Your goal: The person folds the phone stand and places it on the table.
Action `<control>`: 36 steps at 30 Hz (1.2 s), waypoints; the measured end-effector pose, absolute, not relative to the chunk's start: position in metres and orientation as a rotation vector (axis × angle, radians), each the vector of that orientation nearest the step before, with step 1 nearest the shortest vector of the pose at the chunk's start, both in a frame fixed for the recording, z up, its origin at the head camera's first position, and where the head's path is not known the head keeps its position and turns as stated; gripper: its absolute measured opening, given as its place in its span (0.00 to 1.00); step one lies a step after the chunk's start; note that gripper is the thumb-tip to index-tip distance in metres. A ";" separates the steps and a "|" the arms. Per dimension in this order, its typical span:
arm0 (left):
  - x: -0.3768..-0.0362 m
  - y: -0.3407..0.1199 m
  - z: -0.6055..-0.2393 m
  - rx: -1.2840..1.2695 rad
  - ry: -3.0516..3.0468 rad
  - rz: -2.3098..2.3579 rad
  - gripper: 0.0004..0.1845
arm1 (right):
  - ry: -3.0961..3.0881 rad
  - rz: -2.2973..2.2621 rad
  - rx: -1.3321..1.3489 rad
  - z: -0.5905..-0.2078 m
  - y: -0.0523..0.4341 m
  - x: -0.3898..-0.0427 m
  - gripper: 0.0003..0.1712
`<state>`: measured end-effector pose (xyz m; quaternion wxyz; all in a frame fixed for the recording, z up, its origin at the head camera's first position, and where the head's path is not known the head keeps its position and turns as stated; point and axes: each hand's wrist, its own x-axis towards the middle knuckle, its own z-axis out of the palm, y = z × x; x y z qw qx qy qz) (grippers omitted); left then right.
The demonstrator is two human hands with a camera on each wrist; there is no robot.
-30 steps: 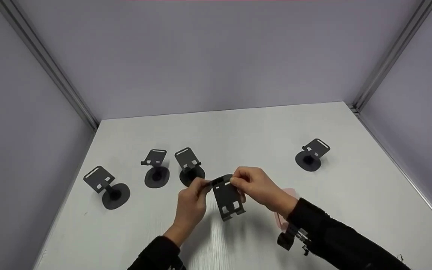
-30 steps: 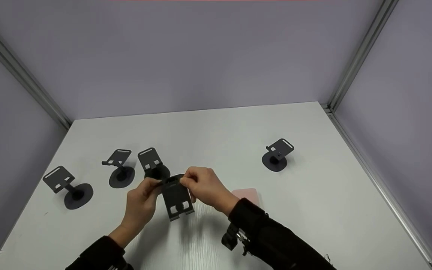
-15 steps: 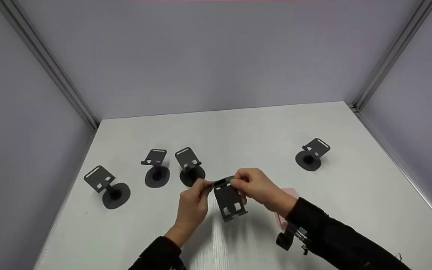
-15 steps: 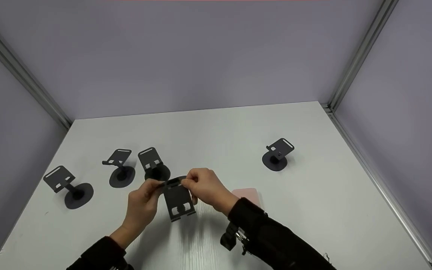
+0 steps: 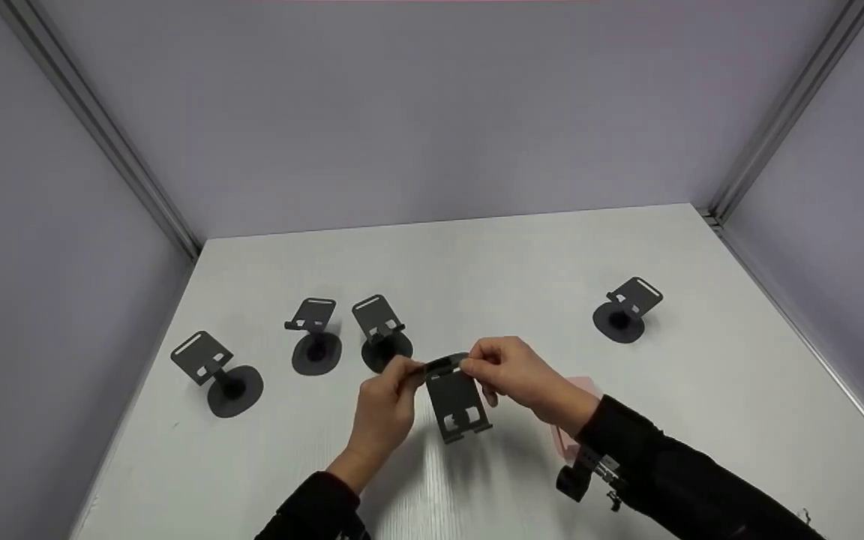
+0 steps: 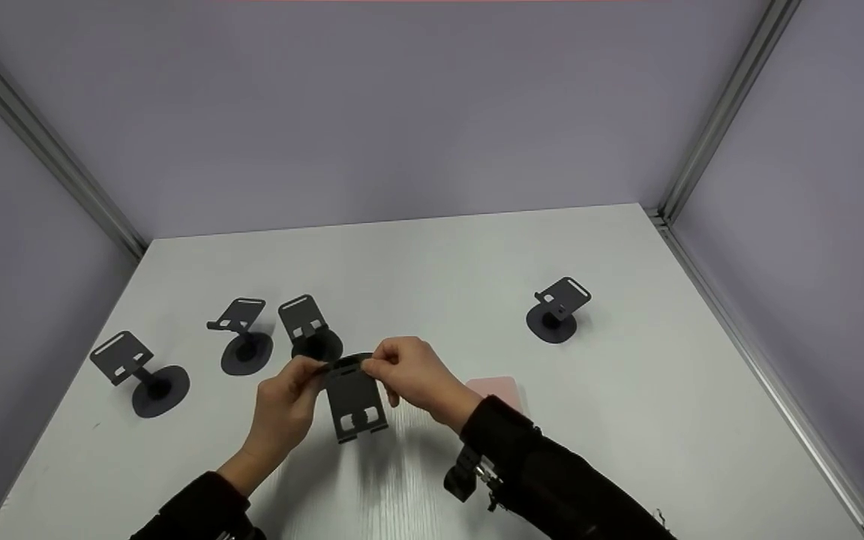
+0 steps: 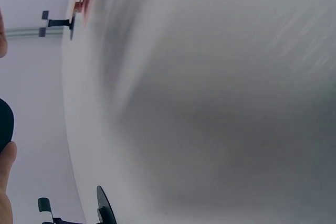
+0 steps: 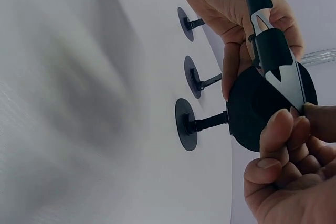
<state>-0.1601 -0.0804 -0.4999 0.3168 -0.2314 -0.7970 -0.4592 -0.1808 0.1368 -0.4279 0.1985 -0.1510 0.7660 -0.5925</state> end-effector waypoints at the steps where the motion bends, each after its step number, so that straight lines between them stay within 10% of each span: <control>1: -0.160 -0.081 -0.500 -0.613 -2.108 -1.217 0.09 | 2.144 -1.651 -0.420 -0.428 0.137 -0.181 0.12; 36: -0.166 -0.092 -0.498 -0.539 -2.100 -1.282 0.08 | 1.924 -1.608 -0.478 -0.439 0.157 -0.167 0.12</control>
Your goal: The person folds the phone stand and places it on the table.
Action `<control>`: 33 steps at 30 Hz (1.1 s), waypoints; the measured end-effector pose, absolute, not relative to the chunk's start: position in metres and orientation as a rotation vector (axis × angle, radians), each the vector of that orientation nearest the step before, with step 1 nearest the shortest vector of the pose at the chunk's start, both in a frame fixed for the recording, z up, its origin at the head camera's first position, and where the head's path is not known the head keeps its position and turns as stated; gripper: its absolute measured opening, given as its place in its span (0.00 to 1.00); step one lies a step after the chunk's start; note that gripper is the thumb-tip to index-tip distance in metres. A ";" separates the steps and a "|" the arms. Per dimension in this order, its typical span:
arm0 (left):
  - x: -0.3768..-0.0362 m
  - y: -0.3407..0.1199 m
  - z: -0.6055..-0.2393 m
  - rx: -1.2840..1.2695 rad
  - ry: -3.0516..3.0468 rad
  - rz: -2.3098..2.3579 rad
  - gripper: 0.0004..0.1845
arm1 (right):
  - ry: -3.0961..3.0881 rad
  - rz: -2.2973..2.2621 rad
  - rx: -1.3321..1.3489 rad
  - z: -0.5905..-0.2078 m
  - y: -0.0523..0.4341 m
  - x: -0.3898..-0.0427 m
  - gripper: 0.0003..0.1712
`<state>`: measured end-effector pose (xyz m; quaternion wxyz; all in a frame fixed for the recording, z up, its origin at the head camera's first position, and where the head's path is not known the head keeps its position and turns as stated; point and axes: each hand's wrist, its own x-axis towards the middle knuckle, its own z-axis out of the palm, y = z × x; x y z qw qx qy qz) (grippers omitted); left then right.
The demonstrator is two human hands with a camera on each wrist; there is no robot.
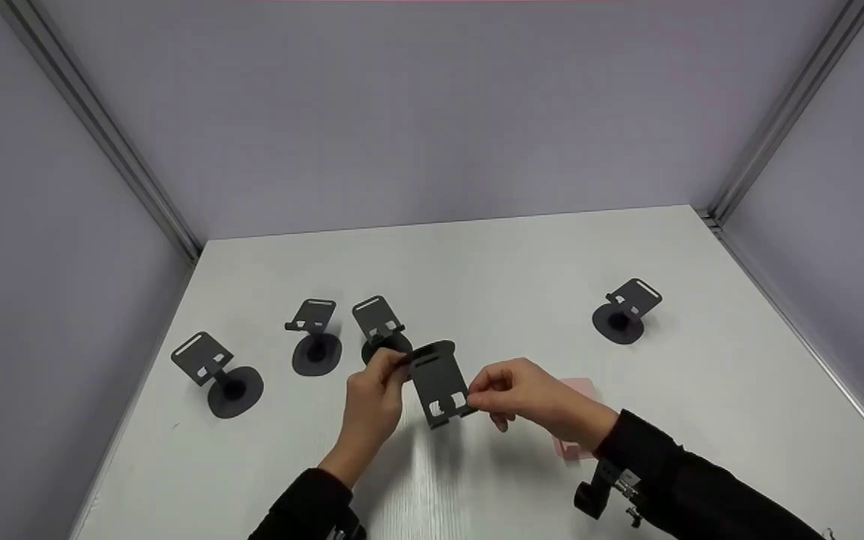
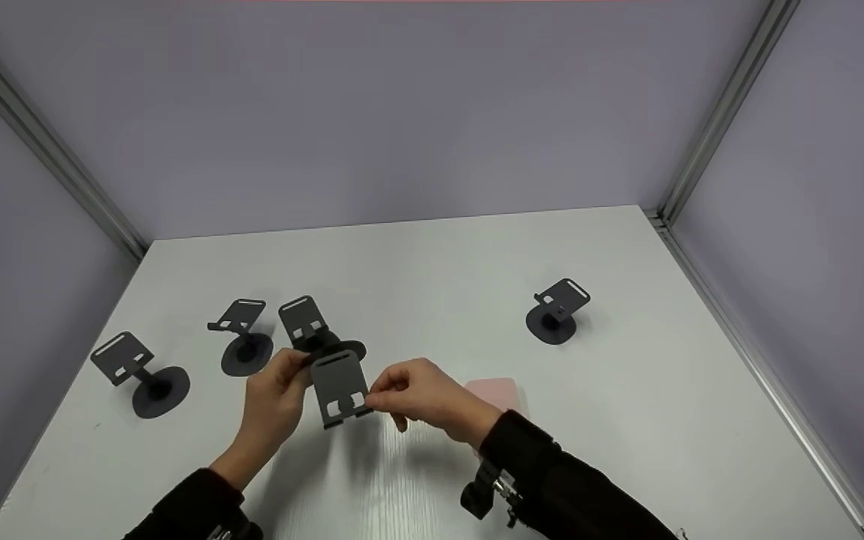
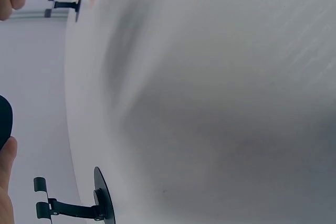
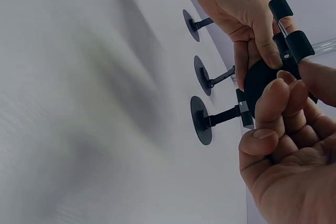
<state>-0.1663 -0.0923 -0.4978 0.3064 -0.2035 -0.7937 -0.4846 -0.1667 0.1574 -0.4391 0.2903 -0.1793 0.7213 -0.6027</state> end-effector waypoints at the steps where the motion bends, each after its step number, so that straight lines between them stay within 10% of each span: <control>1: -0.166 -0.092 -0.498 -0.537 -2.103 -1.275 0.08 | 1.920 -1.608 -0.481 -0.440 0.157 -0.167 0.12; 33: -0.159 -0.087 -0.500 -0.479 -2.120 -1.374 0.09 | 2.135 -1.515 -0.561 -0.443 0.146 -0.156 0.07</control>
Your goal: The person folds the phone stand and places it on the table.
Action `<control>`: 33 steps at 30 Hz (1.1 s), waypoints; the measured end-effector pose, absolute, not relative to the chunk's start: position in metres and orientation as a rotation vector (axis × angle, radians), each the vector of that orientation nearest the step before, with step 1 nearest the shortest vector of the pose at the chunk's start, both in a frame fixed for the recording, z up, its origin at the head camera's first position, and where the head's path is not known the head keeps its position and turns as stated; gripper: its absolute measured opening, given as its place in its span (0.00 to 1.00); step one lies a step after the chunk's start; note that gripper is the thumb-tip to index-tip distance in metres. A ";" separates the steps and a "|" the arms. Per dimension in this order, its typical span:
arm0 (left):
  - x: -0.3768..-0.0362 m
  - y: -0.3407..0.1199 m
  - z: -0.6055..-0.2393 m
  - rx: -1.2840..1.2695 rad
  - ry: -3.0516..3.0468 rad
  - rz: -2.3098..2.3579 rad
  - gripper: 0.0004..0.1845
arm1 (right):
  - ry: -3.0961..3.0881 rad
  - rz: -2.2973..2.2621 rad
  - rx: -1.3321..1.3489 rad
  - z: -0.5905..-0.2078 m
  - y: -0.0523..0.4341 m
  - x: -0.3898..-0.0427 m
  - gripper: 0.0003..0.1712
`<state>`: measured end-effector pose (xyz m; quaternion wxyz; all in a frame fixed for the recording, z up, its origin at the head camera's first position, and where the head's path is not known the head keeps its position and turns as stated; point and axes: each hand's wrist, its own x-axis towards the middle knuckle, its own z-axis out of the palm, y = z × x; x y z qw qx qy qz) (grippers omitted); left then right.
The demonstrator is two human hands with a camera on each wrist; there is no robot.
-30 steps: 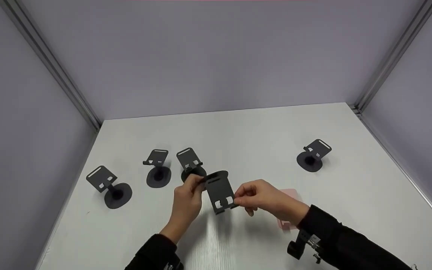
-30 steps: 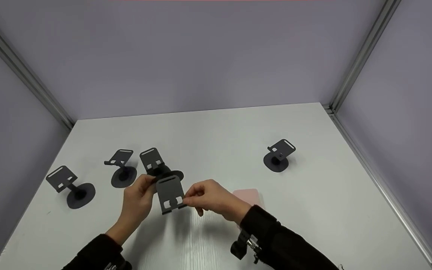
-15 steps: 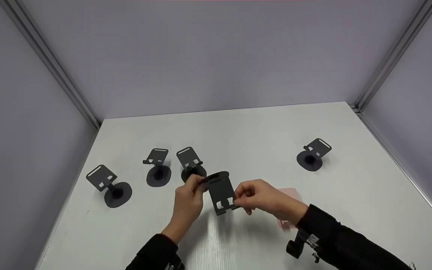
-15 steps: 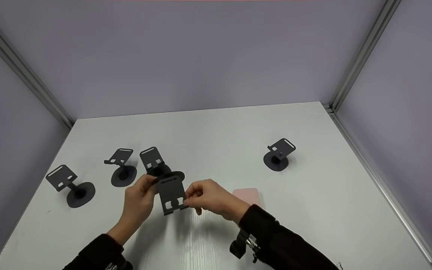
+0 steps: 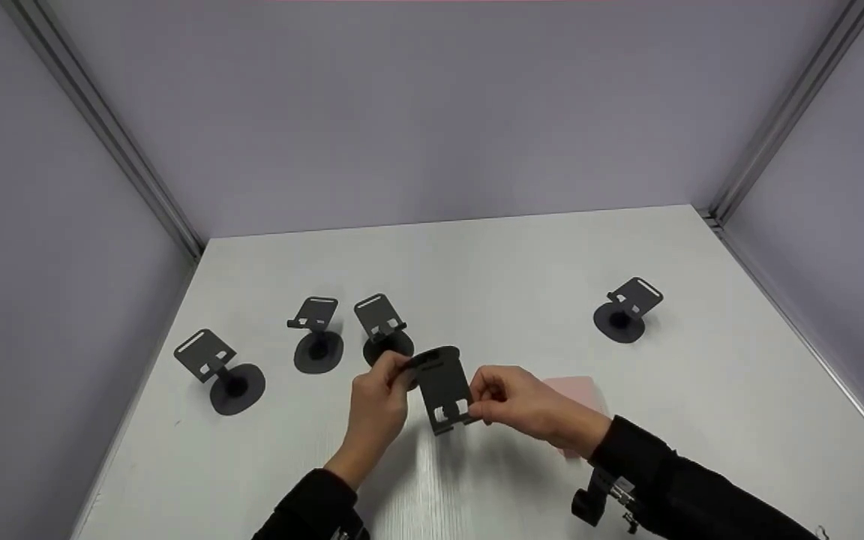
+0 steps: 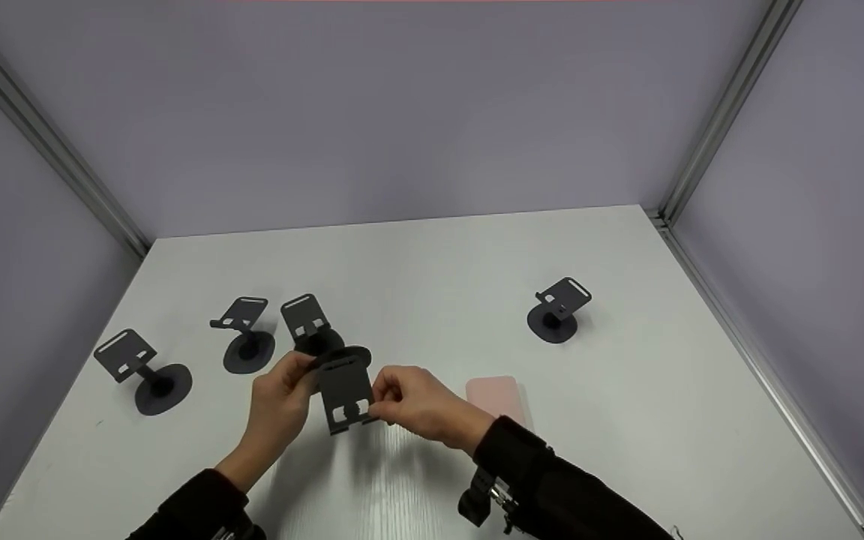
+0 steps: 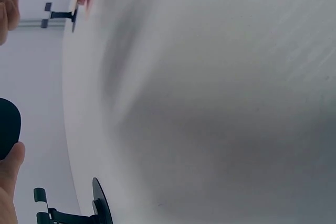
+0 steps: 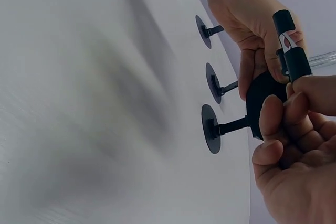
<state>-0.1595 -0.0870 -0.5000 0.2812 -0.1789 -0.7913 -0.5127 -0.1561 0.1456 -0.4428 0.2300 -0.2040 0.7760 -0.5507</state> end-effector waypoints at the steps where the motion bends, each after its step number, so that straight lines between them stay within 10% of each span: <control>1: -0.159 -0.087 -0.499 -0.472 -2.127 -1.386 0.09 | 2.144 -1.516 -0.562 -0.443 0.145 -0.155 0.07; 33: -0.152 -0.082 -0.480 -0.184 -2.162 -2.149 0.01 | 2.603 -1.277 -0.927 -0.460 0.145 -0.152 0.09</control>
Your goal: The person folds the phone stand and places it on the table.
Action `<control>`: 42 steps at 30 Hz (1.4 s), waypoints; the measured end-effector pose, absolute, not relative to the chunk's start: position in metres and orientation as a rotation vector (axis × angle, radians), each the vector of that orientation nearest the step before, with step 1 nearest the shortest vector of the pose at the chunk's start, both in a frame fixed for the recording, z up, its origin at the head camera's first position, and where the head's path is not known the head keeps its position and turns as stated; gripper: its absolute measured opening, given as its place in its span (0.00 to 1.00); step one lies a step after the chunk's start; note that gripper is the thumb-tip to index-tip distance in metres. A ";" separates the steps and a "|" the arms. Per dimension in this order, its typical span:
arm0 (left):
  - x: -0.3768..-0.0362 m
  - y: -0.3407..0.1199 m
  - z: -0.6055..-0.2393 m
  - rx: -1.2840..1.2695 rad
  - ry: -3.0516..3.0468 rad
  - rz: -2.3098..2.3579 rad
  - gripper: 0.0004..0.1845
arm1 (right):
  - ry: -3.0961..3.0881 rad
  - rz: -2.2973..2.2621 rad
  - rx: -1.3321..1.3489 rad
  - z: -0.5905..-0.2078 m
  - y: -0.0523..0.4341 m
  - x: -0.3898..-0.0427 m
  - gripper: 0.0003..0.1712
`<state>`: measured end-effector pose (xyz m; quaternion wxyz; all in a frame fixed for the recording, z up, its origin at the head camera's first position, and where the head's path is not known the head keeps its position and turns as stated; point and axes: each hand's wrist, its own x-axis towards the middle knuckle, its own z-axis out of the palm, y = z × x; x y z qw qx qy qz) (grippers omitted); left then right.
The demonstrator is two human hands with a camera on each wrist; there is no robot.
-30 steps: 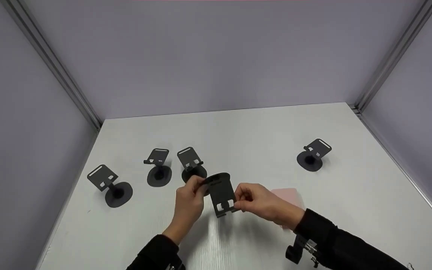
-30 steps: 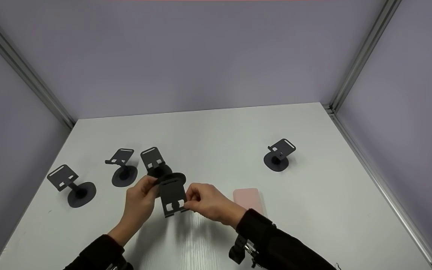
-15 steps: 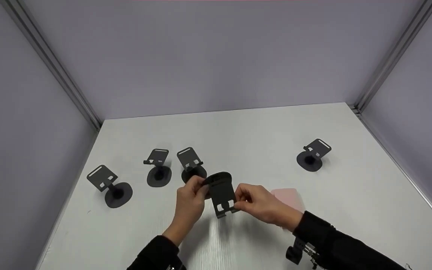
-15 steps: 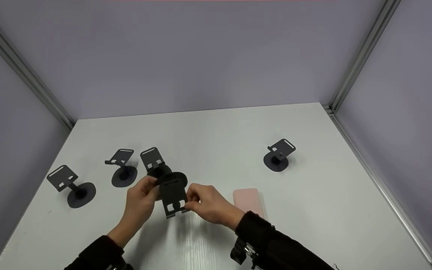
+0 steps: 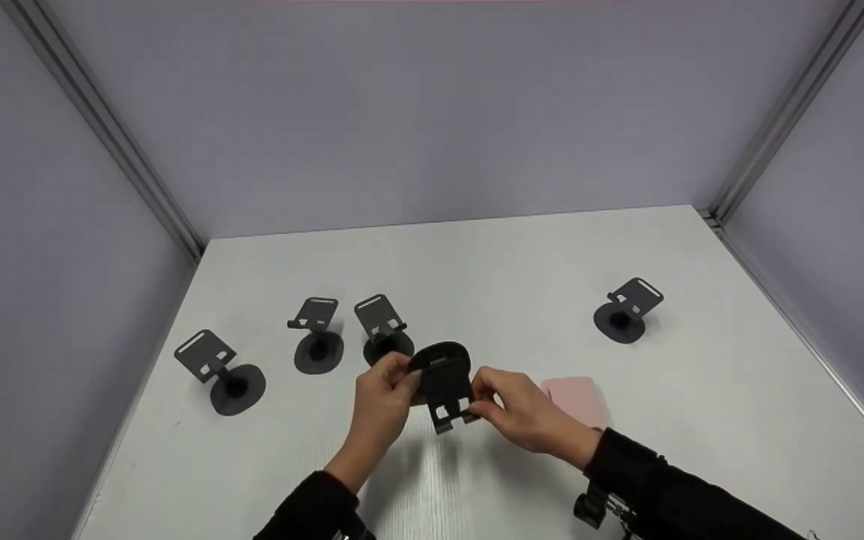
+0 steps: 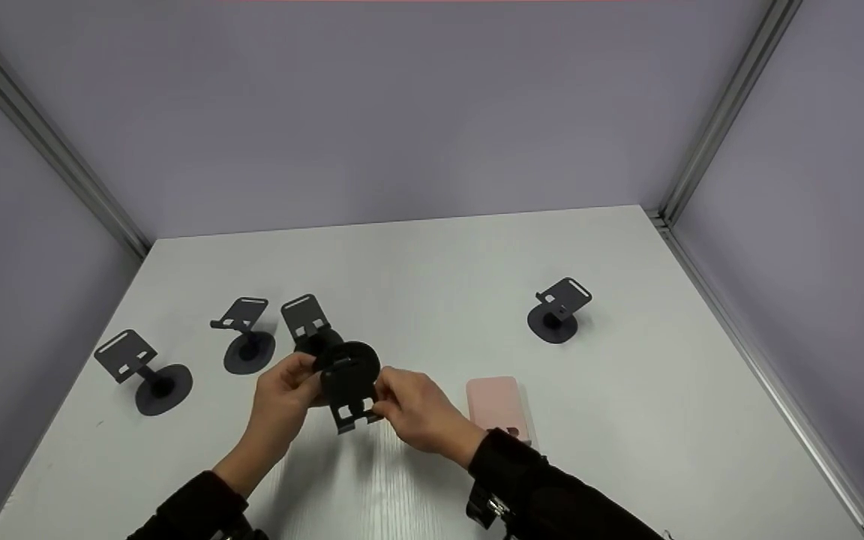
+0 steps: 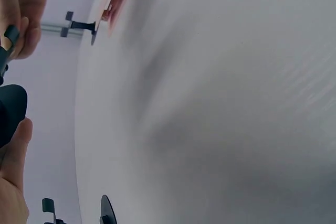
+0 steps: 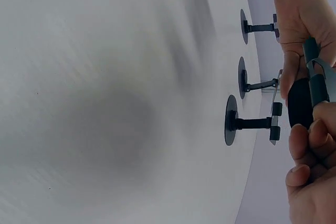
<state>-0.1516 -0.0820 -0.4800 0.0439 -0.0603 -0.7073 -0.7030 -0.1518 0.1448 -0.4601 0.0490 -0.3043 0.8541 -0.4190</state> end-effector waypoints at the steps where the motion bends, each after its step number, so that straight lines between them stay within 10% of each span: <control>1: -0.151 -0.082 -0.480 -0.173 -2.160 -2.168 0.01 | 2.615 -1.278 -0.942 -0.461 0.145 -0.152 0.09; 22: -0.150 -0.080 -0.480 -0.045 -2.129 -2.484 0.03 | 2.862 -1.140 -1.137 -0.473 0.144 -0.153 0.14; 42: -0.151 -0.082 -0.488 -0.025 -2.296 -2.543 0.07 | 2.475 -1.220 -0.661 -0.462 0.157 -0.157 0.04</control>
